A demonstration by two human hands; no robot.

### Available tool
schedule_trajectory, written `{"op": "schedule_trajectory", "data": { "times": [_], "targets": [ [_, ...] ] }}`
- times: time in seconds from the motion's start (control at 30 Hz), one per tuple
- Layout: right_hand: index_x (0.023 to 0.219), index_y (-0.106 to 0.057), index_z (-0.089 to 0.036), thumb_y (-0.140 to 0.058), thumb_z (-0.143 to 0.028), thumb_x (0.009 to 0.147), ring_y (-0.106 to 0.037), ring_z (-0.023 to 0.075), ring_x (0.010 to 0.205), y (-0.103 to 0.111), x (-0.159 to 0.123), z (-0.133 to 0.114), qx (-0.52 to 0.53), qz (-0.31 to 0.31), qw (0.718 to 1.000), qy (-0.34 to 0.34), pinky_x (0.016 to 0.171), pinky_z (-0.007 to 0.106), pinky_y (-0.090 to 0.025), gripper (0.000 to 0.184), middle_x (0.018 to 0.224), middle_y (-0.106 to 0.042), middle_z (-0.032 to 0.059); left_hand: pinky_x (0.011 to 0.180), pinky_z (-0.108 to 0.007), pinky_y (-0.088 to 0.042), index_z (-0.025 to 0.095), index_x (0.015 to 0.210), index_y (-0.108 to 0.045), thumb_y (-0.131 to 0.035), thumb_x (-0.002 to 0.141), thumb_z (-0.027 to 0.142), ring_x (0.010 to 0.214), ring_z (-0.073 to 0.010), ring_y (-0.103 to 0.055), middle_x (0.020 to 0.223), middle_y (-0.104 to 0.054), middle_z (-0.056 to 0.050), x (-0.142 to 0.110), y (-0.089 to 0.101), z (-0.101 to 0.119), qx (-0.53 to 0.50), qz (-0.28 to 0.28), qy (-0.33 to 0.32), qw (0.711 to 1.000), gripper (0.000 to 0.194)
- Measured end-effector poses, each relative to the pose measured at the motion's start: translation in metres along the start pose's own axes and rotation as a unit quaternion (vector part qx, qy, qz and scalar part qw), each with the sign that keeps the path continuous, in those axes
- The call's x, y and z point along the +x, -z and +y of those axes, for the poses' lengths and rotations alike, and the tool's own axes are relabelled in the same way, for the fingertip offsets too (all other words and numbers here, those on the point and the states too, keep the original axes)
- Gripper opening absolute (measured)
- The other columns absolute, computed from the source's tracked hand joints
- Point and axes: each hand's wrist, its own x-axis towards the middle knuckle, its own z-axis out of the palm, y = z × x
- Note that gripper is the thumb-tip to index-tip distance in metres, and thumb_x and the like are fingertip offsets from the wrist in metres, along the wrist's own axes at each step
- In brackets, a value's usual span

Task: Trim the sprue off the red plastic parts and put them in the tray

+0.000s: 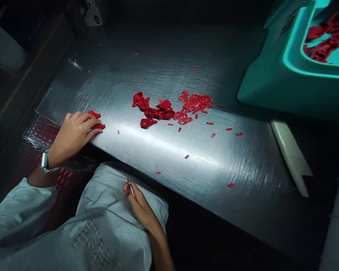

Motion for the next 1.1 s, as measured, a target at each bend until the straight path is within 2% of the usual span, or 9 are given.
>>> {"op": "schedule_trajectory", "data": {
  "times": [0.13, 0.3, 0.43, 0.5, 0.57, 0.67, 0.9, 1.03, 1.1],
  "targets": [
    [0.094, -0.059, -0.025, -0.053, -0.036, 0.083, -0.073, 0.0220, 0.085, -0.012, -0.008, 0.026, 0.006, -0.027, 0.999, -0.019, 0.077, 0.032, -0.061, 0.017, 0.091, -0.072, 0.0039, 0.088, -0.038, -0.047, 0.020, 0.103, -0.077, -0.064, 0.103, 0.047, 0.092, -0.0240, -0.070, 0.100, -0.080, -0.007, -0.009, 0.005, 0.000, -0.234, 0.017, -0.007, 0.972, 0.030],
    [0.095, -0.066, -0.021, -0.055, -0.038, 0.088, -0.070, 0.0232, 0.066, -0.024, -0.013, 0.033, -0.036, 0.052, 0.997, -0.033, 0.063, 0.034, -0.058, 0.022, 0.077, -0.072, 0.0041, 0.065, -0.028, -0.050, 0.017, 0.093, -0.075, -0.062, 0.097, 0.068, 0.070, -0.0171, -0.067, 0.080, -0.075, -0.006, -0.034, -0.004, 0.031, -0.596, 0.039, 0.099, 0.796, 0.053],
    [0.108, -0.072, -0.019, -0.056, -0.046, 0.099, -0.073, 0.0294, 0.091, -0.007, -0.023, 0.004, -0.083, 0.162, 0.983, 0.018, 0.084, 0.043, -0.057, 0.032, 0.098, -0.076, 0.0119, 0.068, -0.027, -0.051, 0.018, 0.086, -0.070, -0.064, 0.096, 0.066, 0.069, -0.0157, -0.064, 0.069, -0.066, -0.002, -0.046, -0.015, 0.059, -0.696, 0.018, 0.130, 0.706, 0.050],
    [0.114, -0.073, -0.022, -0.064, -0.047, 0.100, -0.070, 0.0288, 0.097, 0.006, -0.030, -0.024, -0.123, 0.221, 0.964, 0.076, 0.094, 0.044, -0.052, 0.030, 0.102, -0.076, 0.0100, 0.067, -0.027, -0.050, 0.018, 0.084, -0.067, -0.062, 0.098, 0.066, 0.066, -0.0150, -0.061, 0.066, -0.063, -0.001, -0.050, -0.018, 0.069, -0.716, -0.005, 0.135, 0.685, 0.050],
    [0.121, -0.071, -0.019, -0.066, -0.043, 0.104, -0.069, 0.0254, 0.091, 0.017, -0.036, -0.055, -0.261, 0.325, 0.886, 0.203, 0.090, 0.041, -0.051, 0.030, 0.100, -0.074, 0.0094, 0.066, -0.028, -0.049, 0.018, 0.084, -0.064, -0.060, 0.099, 0.066, 0.063, -0.0147, -0.059, 0.062, -0.060, 0.000, -0.052, -0.018, 0.076, -0.730, -0.041, 0.133, 0.670, 0.051],
    [0.123, -0.068, -0.014, -0.056, -0.050, 0.108, -0.067, 0.0244, 0.086, 0.026, -0.040, -0.089, -0.374, 0.344, 0.825, 0.249, 0.082, 0.040, -0.050, 0.040, 0.094, -0.071, 0.0094, 0.066, -0.027, -0.047, 0.018, 0.083, -0.062, -0.059, 0.100, 0.063, 0.062, -0.0138, -0.057, 0.062, -0.059, 0.000, -0.056, -0.017, 0.081, -0.747, -0.079, 0.116, 0.650, 0.048],
    [0.119, -0.069, -0.010, -0.061, -0.042, 0.107, -0.067, 0.0245, 0.084, 0.033, -0.048, -0.103, -0.390, 0.359, 0.805, 0.266, 0.079, 0.040, -0.048, 0.035, 0.090, -0.070, 0.0103, 0.060, -0.025, -0.044, 0.016, 0.094, -0.067, -0.062, 0.099, 0.064, 0.056, -0.0100, -0.054, 0.069, -0.064, 0.000, -0.058, -0.013, 0.082, -0.763, -0.129, 0.125, 0.621, 0.048],
    [0.119, -0.070, -0.013, -0.067, -0.039, 0.104, -0.067, 0.0256, 0.085, 0.044, -0.051, -0.109, -0.418, 0.358, 0.799, 0.243, 0.081, 0.042, -0.048, 0.030, 0.092, -0.072, 0.0111, 0.055, -0.021, -0.041, 0.022, 0.118, -0.058, -0.059, 0.105, 0.053, 0.052, -0.0078, -0.051, 0.068, -0.064, 0.004, -0.058, -0.013, 0.080, -0.785, -0.206, 0.090, 0.577, 0.033],
    [0.119, -0.070, -0.014, -0.070, -0.038, 0.102, -0.068, 0.0260, 0.085, 0.049, -0.053, -0.113, -0.429, 0.349, 0.798, 0.239, 0.080, 0.043, -0.048, 0.029, 0.094, -0.072, 0.0110, 0.054, -0.019, -0.040, 0.024, 0.114, -0.054, -0.056, 0.107, 0.048, 0.050, -0.0071, -0.049, 0.066, -0.061, 0.006, -0.057, -0.012, 0.080, -0.792, -0.239, 0.069, 0.557, 0.025]
  ]
}}
